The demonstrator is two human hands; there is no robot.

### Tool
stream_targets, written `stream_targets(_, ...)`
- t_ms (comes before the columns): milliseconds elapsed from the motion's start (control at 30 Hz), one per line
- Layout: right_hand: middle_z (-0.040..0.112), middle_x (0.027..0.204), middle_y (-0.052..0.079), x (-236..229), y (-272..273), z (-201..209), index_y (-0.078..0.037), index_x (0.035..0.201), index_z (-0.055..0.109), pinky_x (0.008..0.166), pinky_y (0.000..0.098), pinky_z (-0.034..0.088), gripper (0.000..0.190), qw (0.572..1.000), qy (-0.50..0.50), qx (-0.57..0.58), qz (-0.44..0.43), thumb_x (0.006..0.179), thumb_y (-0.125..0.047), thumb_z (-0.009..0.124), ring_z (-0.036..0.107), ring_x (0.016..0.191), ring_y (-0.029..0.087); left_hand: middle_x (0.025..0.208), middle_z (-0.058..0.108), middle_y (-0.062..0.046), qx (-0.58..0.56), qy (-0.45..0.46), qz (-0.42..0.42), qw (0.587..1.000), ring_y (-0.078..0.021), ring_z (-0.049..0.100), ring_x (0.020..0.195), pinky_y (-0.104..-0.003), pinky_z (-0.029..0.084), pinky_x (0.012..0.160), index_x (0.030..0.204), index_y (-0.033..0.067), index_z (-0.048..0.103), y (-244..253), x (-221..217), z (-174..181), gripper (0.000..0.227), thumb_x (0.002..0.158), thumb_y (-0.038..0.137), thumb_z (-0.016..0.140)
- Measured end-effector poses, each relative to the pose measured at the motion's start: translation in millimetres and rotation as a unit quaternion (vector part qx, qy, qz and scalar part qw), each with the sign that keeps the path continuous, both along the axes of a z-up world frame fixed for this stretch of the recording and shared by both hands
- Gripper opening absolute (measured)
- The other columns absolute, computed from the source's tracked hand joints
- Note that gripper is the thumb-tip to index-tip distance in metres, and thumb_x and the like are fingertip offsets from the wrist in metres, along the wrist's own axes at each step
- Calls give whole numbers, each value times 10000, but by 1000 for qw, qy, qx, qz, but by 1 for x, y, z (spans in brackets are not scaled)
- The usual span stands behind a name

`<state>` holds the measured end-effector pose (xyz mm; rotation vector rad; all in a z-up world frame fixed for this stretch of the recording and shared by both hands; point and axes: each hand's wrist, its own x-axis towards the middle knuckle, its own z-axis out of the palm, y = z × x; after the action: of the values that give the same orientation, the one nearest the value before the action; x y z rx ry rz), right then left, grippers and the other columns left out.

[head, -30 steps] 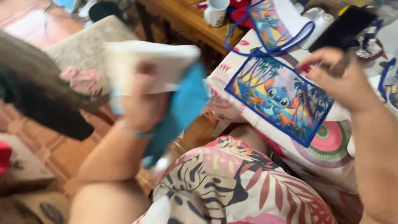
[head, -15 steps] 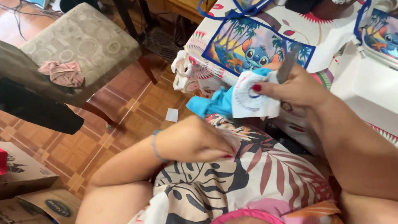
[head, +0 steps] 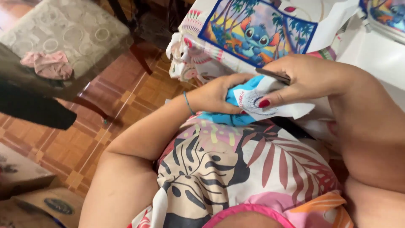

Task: Trimming excess fabric from around a circular patch using scissors

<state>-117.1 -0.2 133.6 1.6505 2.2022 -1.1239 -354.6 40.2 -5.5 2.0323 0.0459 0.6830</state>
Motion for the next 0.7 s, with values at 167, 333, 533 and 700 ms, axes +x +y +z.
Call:
stream_targets(167, 583, 941, -30, 50, -1, -3, -202, 1116, 679, 728, 261, 439, 477, 995, -58, 80, -4, 756, -468, 845, 527, 819, 118, 1312, 673, -45, -203, -16, 50, 978, -190, 637, 1222, -402, 547, 1052, 1361, 108, 606, 8, 23, -37, 541, 870, 168, 824)
stream_targets(333, 712, 1300, 75, 64, -17, -24, -105, 1425, 563, 1038, 317, 495, 683, 961, 177, -62, -204, 804, -383, 620, 662, 1186, 173, 1462, 550, -80, -193, -43, 81, 977, -264, 564, 1349, -477, 488, 1133, 1438, 105, 521, 11, 28, -42, 669, 864, 251, 831)
stream_targets(533, 761, 912, 119, 82, -42, -76, -30, 1179, 687, 582, 247, 399, 270, 872, 301, 41, -384, 920, -98, 718, 551, 637, 127, 1433, 271, -50, -224, -6, -17, 974, -194, 299, 1334, -414, 292, 1115, 1420, 145, 216, 12, 48, -37, 851, 845, 327, 816)
stream_targets(700, 743, 1123, 80, 92, -61, -80, -31, 1204, 682, 872, 269, 585, 334, 871, 256, 183, -376, 882, -55, 765, 723, 949, 158, 1759, 127, -99, -381, -55, -143, 912, -290, 202, 1640, -504, 226, 1353, 1684, 167, 38, 24, 72, -21, 1135, 924, 536, 796)
